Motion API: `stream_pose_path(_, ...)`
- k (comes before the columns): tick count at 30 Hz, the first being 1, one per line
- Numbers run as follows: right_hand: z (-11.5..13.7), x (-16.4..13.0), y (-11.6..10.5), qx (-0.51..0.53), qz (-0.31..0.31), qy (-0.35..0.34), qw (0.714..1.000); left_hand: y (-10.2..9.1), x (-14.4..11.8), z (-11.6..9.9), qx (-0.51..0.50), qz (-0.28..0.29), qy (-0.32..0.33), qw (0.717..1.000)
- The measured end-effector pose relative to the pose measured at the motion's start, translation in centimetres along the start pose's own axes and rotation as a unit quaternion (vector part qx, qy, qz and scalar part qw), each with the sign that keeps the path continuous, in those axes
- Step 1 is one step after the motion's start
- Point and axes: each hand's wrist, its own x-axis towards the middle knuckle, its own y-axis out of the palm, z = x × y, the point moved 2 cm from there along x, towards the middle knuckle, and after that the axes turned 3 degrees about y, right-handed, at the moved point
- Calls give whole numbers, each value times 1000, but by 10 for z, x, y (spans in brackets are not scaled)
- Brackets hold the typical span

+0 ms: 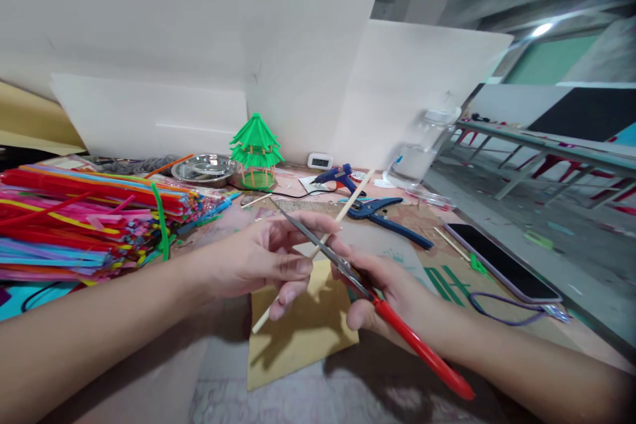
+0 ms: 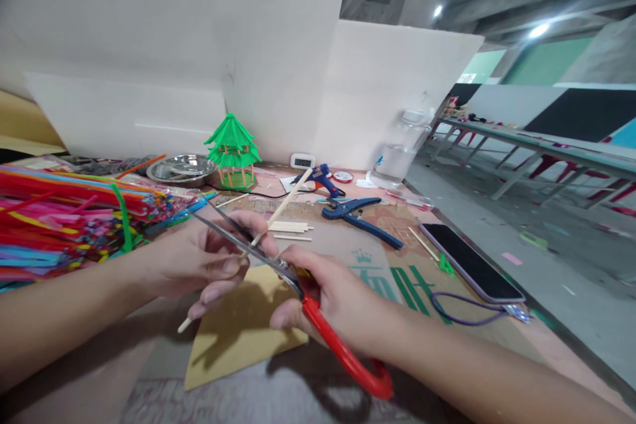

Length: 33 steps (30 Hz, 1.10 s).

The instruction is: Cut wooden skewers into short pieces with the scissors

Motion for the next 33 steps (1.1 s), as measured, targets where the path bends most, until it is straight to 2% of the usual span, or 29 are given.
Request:
stream_pose_path(5, -1, 1, 0, -9, 42, 43, 998, -7, 1, -6, 35, -35, -29, 998)
stream_pose_path(7, 1, 1, -8, -24, 34, 35, 999, -13, 2, -12, 68, -46, -27, 996)
stream_pose_path(10, 5, 2, -28, -79, -14, 13, 997, -26, 3, -33, 110, -90, 45, 989)
stream_pose_path(12, 4, 4, -40, -138, -26, 36, 989, -33, 2, -51, 136, -135, 101, 976)
stream_pose_path(14, -3, 7, -45, -190, -23, 73, 979, -36, -1, -67, 162, -179, 133, 961)
stream_pose_path(16, -11, 9, -41, -226, -13, 88, 970, -36, -4, -77, 185, -201, 144, 951)
stream_pose_path(18, -19, 10, -30, -252, 7, 83, 964, -34, -6, -77, 203, -199, 135, 949)
stream_pose_path(22, -31, 9, -8, -254, 45, 54, 965, -27, -5, -62, 225, -155, 96, 957)
stream_pose_path(26, -37, 10, -9, -266, 60, 44, 961, -24, -3, -51, 231, -110, 80, 963)
stream_pose_path(28, -35, 11, -18, -266, 7, 21, 964, -24, -2, -47, 231, -101, 68, 965)
stream_pose_path(30, -26, 11, -31, -263, -102, -36, 959, -24, -1, -42, 230, -98, 38, 967)
stream_pose_path(32, -16, 9, -39, -276, -193, -109, 935, -24, 0, -35, 232, -88, -1, 969)
stream_pose_path(33, -12, 8, -40, -291, -206, -140, 924, -23, 0, -30, 232, -82, -21, 969)
